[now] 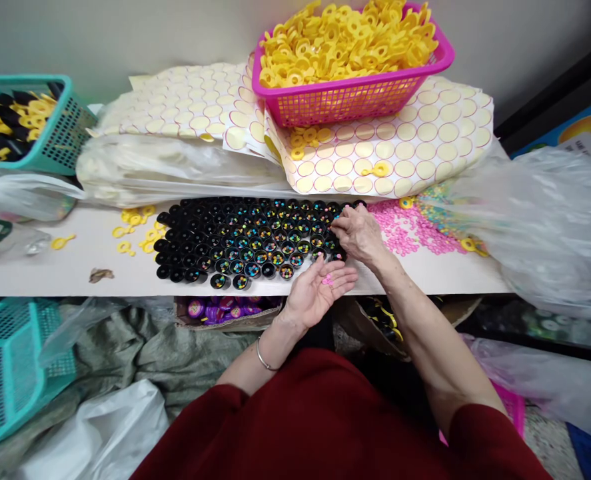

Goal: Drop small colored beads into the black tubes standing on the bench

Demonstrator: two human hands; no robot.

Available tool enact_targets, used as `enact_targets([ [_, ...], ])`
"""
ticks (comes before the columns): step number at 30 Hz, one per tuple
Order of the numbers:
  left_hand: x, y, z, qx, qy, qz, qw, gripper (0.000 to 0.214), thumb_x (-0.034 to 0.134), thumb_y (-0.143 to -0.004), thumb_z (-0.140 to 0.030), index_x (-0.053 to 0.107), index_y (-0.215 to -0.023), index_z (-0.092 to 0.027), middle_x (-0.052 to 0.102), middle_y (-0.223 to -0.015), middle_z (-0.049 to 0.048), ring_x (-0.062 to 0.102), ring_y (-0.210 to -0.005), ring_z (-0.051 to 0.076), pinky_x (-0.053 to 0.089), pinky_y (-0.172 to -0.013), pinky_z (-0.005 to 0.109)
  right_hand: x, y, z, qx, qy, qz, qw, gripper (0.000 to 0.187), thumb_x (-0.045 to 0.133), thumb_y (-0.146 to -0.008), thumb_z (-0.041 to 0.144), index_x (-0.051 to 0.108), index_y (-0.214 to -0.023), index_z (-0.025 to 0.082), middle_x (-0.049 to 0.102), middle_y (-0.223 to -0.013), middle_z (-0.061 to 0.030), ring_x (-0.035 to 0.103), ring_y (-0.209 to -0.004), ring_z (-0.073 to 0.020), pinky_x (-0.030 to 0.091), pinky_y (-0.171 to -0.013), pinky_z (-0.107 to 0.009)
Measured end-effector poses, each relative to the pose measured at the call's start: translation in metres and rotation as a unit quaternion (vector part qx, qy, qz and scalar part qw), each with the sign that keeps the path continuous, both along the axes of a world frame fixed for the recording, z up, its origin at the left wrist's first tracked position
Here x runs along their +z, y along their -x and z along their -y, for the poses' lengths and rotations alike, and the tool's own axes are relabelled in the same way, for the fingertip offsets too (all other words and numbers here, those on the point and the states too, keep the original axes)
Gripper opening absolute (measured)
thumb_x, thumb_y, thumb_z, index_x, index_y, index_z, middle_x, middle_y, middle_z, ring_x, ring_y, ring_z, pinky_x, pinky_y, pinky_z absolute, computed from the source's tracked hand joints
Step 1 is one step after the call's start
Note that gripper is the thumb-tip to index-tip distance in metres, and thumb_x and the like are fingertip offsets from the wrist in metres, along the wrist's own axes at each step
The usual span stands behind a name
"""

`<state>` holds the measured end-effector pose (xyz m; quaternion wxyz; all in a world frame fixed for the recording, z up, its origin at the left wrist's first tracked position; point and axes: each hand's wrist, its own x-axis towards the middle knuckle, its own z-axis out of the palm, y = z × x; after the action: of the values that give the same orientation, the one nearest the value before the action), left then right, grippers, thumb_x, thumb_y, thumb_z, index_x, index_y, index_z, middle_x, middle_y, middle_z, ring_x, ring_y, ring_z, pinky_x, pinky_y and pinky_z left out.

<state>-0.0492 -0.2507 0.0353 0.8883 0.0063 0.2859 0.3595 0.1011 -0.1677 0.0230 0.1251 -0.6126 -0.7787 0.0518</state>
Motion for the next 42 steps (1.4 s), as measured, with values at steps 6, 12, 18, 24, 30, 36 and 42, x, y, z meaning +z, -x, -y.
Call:
enact_targets([
  [6, -0.003, 0.001, 0.001, 0.001, 0.0, 0.004, 1.0, 0.045, 0.036, -0.095, -0.038, 0.067, -0.089, -0.005, 0.071, -0.091, 0.0172, 0.068, -0.091, 0.022, 0.045, -0.094, 0.035, -0.007, -0.003, -0.001, 0.003, -0.012, -0.055, 0.998, 0.024, 0.049, -0.085, 0.028, 0.071, -0.082, 0.018, 0.061, -0.088, -0.0084, 0.045, -0.081, -0.0214, 0.037, -0.074, -0.035],
  [12, -0.001, 0.001, 0.001, 0.001, -0.002, 0.0, 1.0, 0.049, 0.033, -0.096, -0.039, 0.067, -0.089, -0.005, 0.071, -0.089, 0.0165, 0.068, -0.09, 0.021, 0.045, -0.094, 0.034, -0.003, -0.016, 0.004, -0.05, -0.099, -0.172, 0.979, 0.017, 0.053, -0.082, 0.026, 0.069, -0.076, 0.02, 0.061, -0.082, -0.006, 0.05, -0.081, -0.0202, 0.041, -0.074, -0.035],
  [18, 0.002, 0.003, -0.001, 0.009, 0.021, 0.009, 1.0, 0.062, 0.026, -0.095, -0.051, 0.067, -0.094, -0.004, 0.07, -0.09, 0.0179, 0.066, -0.093, 0.023, 0.045, -0.093, 0.036, 0.018, -0.017, 0.061, -0.011, -0.076, -0.367, 0.927, 0.012, 0.058, -0.083, 0.028, 0.065, -0.077, 0.021, 0.059, -0.073, -0.0005, 0.054, -0.068, -0.0132, 0.044, -0.064, -0.029],
  [24, 0.008, -0.001, 0.001, 0.039, 0.016, 0.017, 0.999, 0.064, 0.021, -0.096, -0.05, 0.067, -0.096, -0.006, 0.069, -0.079, 0.0118, 0.062, -0.068, 0.014, 0.048, -0.07, 0.026, 0.016, 0.007, 0.107, 0.072, -0.082, -0.278, 0.954, 0.013, 0.057, -0.086, 0.026, 0.069, -0.087, 0.021, 0.061, -0.079, -0.004, 0.053, -0.077, -0.0157, 0.044, -0.069, -0.031],
  [30, 0.014, -0.004, 0.004, 0.044, 0.008, 0.011, 0.999, 0.066, 0.02, -0.096, -0.052, 0.067, -0.098, -0.005, 0.069, -0.083, 0.0128, 0.062, -0.069, 0.012, 0.046, -0.069, 0.022, 0.013, 0.018, 0.112, 0.083, -0.149, -0.085, 0.982, 0.02, 0.05, -0.089, 0.022, 0.067, -0.079, 0.019, 0.062, -0.079, -0.0048, 0.045, -0.073, -0.0162, 0.033, -0.065, -0.031],
  [36, 0.016, -0.006, 0.005, 0.058, 0.02, 0.028, 0.998, 0.066, 0.021, -0.097, -0.049, 0.067, -0.096, -0.003, 0.067, -0.074, 0.0101, 0.059, -0.061, 0.009, 0.045, -0.064, 0.017, 0.018, 0.022, 0.118, 0.074, -0.174, -0.007, 0.982, 0.021, 0.046, -0.09, 0.017, 0.064, -0.08, 0.016, 0.06, -0.079, -0.0061, 0.043, -0.075, -0.0169, 0.029, -0.067, -0.031],
  [42, 0.01, -0.007, 0.005, 0.047, 0.011, 0.029, 0.998, 0.067, 0.018, -0.096, -0.051, 0.061, -0.117, -0.004, 0.07, -0.089, 0.0131, 0.062, -0.067, 0.011, 0.047, -0.07, 0.02, 0.012, 0.024, 0.121, 0.092, -0.141, -0.033, 0.985, 0.022, 0.042, -0.09, 0.016, 0.063, -0.083, 0.017, 0.062, -0.084, -0.0073, 0.049, -0.081, -0.0179, 0.03, -0.069, -0.033],
])
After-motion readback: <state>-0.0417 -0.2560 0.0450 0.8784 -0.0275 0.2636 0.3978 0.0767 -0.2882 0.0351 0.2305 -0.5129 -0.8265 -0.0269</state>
